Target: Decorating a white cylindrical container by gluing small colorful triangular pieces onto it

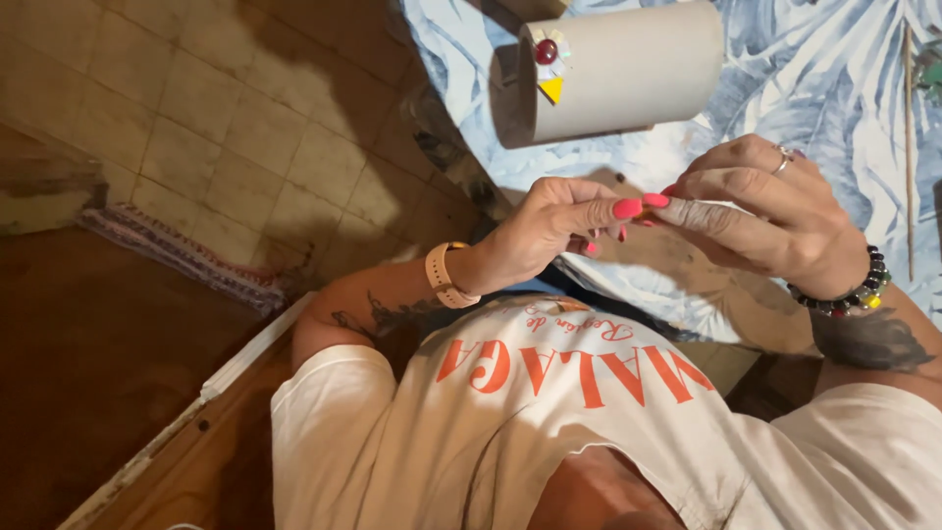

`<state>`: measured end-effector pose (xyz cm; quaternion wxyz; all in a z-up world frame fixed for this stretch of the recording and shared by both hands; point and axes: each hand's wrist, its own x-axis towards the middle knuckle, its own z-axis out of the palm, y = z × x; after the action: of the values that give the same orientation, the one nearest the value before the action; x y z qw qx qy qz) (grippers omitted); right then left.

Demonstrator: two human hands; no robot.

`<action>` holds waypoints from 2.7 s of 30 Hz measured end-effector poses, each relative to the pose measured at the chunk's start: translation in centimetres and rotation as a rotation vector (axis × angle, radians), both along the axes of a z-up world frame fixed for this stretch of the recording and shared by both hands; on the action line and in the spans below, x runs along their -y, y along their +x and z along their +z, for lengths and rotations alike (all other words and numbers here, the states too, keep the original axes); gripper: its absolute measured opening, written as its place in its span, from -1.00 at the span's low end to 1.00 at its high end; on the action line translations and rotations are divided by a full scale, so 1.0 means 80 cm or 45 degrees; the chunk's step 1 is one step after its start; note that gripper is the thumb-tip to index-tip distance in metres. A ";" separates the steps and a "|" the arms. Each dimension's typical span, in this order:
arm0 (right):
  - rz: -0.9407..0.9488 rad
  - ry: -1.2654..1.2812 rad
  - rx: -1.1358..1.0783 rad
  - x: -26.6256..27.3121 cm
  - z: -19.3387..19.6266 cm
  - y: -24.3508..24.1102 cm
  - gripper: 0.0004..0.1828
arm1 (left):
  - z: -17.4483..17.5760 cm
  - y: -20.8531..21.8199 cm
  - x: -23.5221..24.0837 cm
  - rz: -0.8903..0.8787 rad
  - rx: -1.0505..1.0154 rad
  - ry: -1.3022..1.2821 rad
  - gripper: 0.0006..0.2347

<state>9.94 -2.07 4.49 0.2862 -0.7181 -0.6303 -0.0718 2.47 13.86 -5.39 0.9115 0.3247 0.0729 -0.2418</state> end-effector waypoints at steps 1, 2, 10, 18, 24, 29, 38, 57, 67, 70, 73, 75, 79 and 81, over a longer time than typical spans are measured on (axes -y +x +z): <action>0.009 -0.047 -0.007 -0.002 0.001 0.002 -0.89 | 0.001 0.000 -0.003 -0.003 0.002 0.060 -0.76; 0.016 -0.091 -0.016 -0.004 0.001 0.003 -0.84 | 0.001 0.000 -0.006 -0.008 0.003 0.122 -0.75; -0.105 0.114 -0.292 -0.030 -0.024 0.002 -0.84 | 0.024 0.001 -0.048 -0.126 0.131 0.103 -0.70; -0.793 0.424 -0.278 -0.077 -0.072 -0.011 -0.97 | 0.030 0.012 -0.083 0.568 0.930 1.265 -0.88; -0.854 0.343 -0.059 -0.088 -0.087 -0.007 -0.96 | -0.001 0.024 -0.069 0.494 0.580 1.323 -0.62; -0.914 0.379 -0.005 -0.089 -0.100 -0.008 -0.96 | -0.009 0.020 -0.069 0.325 0.596 0.993 -0.63; -0.924 0.325 0.027 -0.087 -0.099 -0.011 -0.89 | -0.039 0.011 -0.064 0.347 0.768 1.187 -0.62; -0.927 0.332 -0.043 -0.082 -0.093 -0.016 -0.85 | -0.036 0.041 -0.073 0.024 0.900 1.159 -0.81; -0.962 0.334 -0.051 0.002 -0.066 -0.057 -0.82 | -0.004 0.035 -0.039 -0.132 0.626 0.786 -0.81; -1.047 0.330 0.002 0.034 -0.053 -0.081 -0.81 | -0.006 0.031 -0.002 -0.197 0.797 0.767 -0.80; -1.130 0.222 -0.005 0.065 -0.039 -0.111 -0.81 | -0.011 0.022 0.038 -0.289 0.987 0.737 -0.80; -1.179 0.143 -0.018 0.082 -0.040 -0.129 -0.80 | -0.011 0.018 0.061 -0.431 1.050 0.684 -0.82; -1.261 0.172 0.102 0.114 -0.053 -0.152 -0.80 | -0.020 0.009 0.104 -0.546 1.106 0.713 -0.83; -1.282 0.183 0.148 0.127 -0.061 -0.162 -0.80 | -0.024 0.002 0.118 -0.571 1.148 0.716 -0.80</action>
<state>-2.98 -12.23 -0.35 0.2292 -0.9061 -0.2145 -0.2837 2.64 4.44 -7.28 0.6576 0.6330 -0.3320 -0.2380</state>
